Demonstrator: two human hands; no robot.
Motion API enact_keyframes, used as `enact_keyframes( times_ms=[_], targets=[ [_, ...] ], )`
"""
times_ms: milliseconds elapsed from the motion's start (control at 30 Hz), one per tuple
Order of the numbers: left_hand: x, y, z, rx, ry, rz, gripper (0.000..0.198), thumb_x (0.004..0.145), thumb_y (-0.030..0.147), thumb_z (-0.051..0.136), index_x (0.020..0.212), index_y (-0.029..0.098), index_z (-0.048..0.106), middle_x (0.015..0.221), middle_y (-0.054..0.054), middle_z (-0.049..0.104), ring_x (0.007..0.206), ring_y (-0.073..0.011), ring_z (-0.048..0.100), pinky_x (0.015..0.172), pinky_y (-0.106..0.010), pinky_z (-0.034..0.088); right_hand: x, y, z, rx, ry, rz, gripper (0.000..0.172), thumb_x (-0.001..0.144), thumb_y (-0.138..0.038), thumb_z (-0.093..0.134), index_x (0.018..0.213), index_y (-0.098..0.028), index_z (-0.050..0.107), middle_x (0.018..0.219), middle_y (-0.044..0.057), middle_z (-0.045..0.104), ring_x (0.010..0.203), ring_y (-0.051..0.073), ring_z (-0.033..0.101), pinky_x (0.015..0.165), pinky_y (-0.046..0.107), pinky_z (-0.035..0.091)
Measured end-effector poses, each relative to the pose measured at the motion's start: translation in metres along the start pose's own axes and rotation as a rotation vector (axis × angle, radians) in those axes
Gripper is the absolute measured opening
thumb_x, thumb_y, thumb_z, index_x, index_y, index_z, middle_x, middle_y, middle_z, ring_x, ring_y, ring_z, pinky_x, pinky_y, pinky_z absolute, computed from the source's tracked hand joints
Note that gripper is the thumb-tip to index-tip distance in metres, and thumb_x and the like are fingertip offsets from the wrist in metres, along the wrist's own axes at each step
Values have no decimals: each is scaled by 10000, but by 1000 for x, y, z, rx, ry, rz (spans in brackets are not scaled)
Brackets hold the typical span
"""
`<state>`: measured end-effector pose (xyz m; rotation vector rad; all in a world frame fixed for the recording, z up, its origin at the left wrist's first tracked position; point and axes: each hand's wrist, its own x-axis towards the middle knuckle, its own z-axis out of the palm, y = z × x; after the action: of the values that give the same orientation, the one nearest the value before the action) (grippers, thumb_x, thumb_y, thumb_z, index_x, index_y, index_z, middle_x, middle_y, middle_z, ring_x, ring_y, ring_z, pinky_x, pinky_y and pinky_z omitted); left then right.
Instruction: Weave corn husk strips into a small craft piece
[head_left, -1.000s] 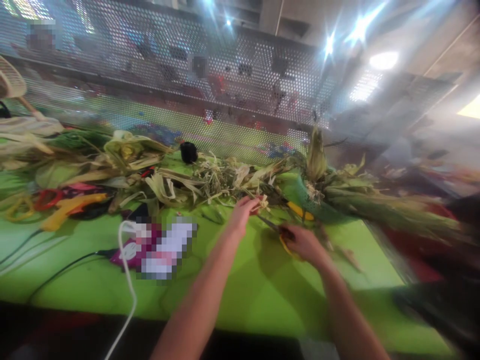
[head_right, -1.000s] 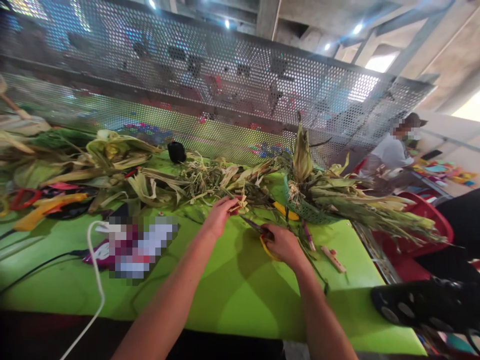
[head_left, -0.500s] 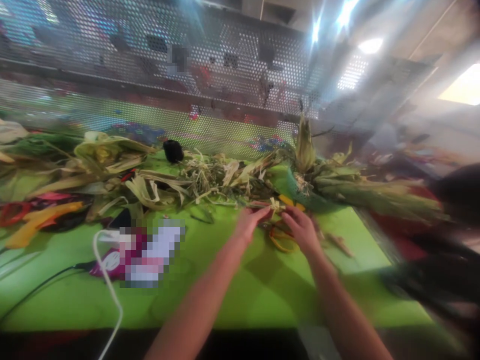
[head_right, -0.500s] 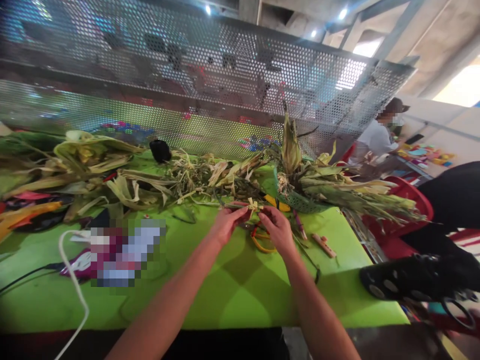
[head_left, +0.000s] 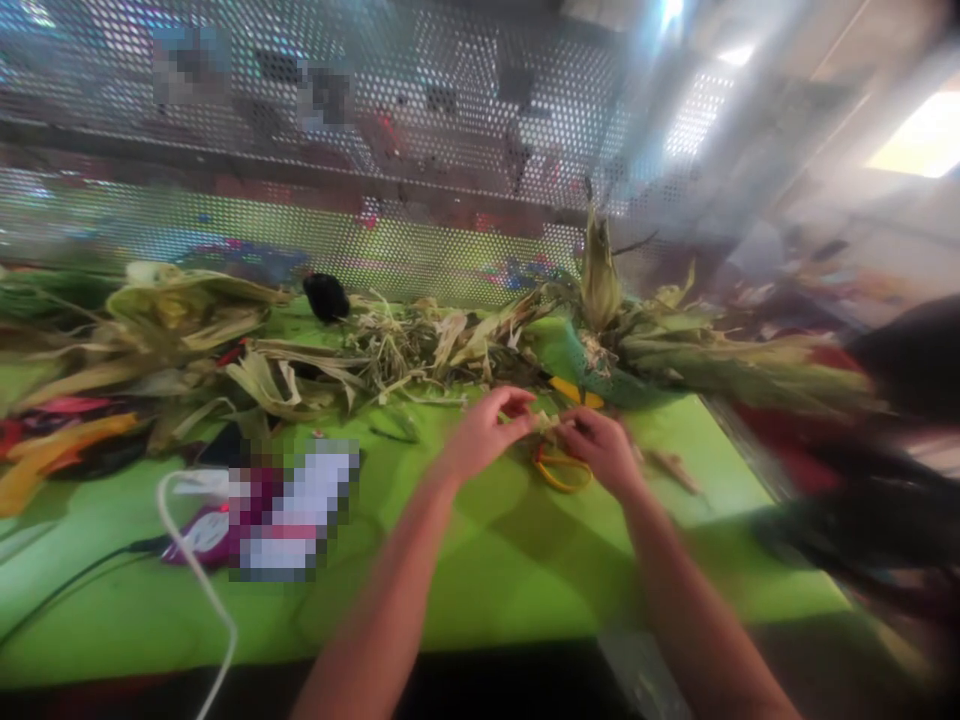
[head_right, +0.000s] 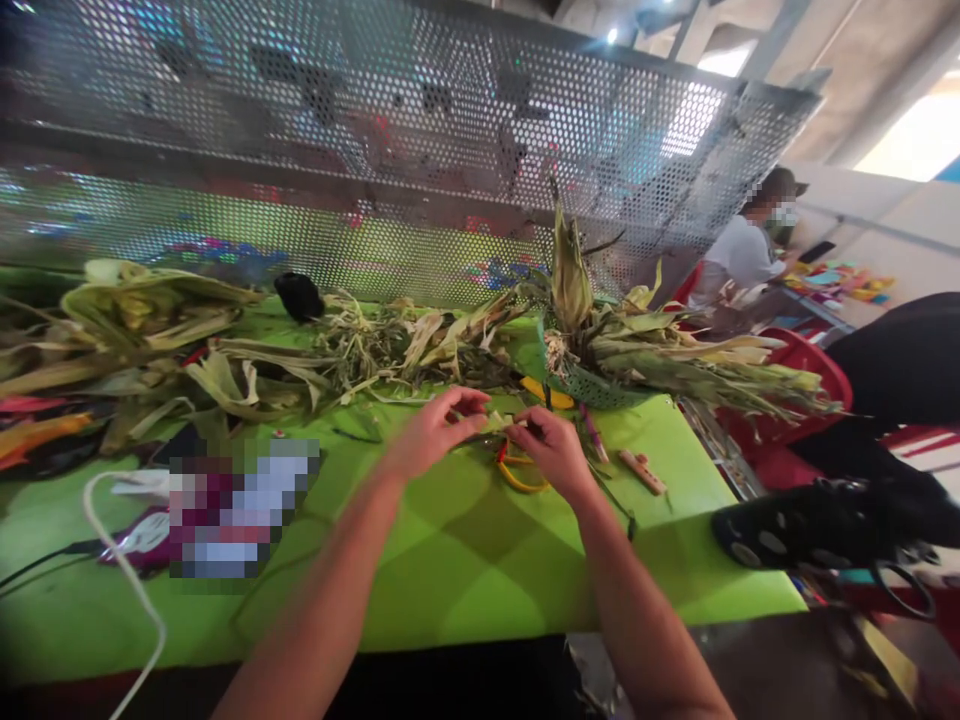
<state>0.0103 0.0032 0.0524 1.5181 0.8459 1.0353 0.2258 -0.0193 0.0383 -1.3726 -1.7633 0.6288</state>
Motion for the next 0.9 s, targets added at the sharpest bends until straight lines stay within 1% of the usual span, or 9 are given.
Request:
enact_keyframes(
  times_ms=[33,100,167,267,367,467,700,800,900],
  targets=[
    [1,-3,6,31,-5,-9,427,755,447,697,1077,170,651,992,-73,681,893,-169,605,778,-266,462,-1,-2,2,18,-20,-6,298,830,-468,619,823,-171,643,626,-21,526,560,109,448,515,222,348],
    [4,-10,17,-14,-115,-47,406,749,420,706,1057,161,656,916,-54,688,831,-159,605,758,-269,463,-2,-4,5,72,-15,5,304,821,-475,628,821,-172,628,650,-14,541,571,111,458,521,223,360],
    [7,-15,21,-101,-128,-76,365,742,397,713,1010,155,662,843,-36,685,774,-145,602,733,-260,460,-1,-2,6,126,20,53,324,822,-497,614,869,-176,615,683,-7,569,574,117,478,530,228,384],
    [11,-18,12,-251,113,-105,325,699,373,750,924,158,653,778,-22,676,719,-129,600,691,-241,453,2,6,3,59,23,85,339,859,-495,554,995,-191,615,789,21,639,643,145,544,587,252,429],
    [14,-19,-5,-437,336,-133,325,648,353,785,854,165,619,764,-15,681,681,-123,609,669,-245,467,5,12,-1,-237,-211,19,245,863,-394,557,978,-208,668,872,42,675,757,179,587,680,281,440],
    [15,-19,-16,-533,416,-150,350,630,348,794,873,170,614,779,-17,692,663,-125,621,648,-253,477,4,16,1,-478,-396,-69,191,813,-255,585,965,-221,695,914,51,667,828,191,590,711,279,421],
    [14,-16,-16,-576,423,-156,391,612,311,801,946,168,655,815,-22,700,688,-131,633,628,-254,489,-4,12,12,-665,-371,-12,364,739,-116,570,1066,-260,634,980,40,685,790,183,613,622,249,371],
    [14,-18,-18,-607,438,-121,377,615,310,798,924,173,632,814,-8,684,690,-125,638,614,-244,498,-1,14,10,-564,-283,-4,344,753,-206,603,1090,-266,632,1033,40,691,825,202,629,670,268,413],
    [14,-21,-22,-647,449,-78,354,623,306,791,902,179,613,809,8,668,692,-126,645,602,-242,507,4,19,4,-301,-202,30,426,761,-264,611,1186,-245,608,1095,60,687,921,231,632,775,317,461]
  ],
)
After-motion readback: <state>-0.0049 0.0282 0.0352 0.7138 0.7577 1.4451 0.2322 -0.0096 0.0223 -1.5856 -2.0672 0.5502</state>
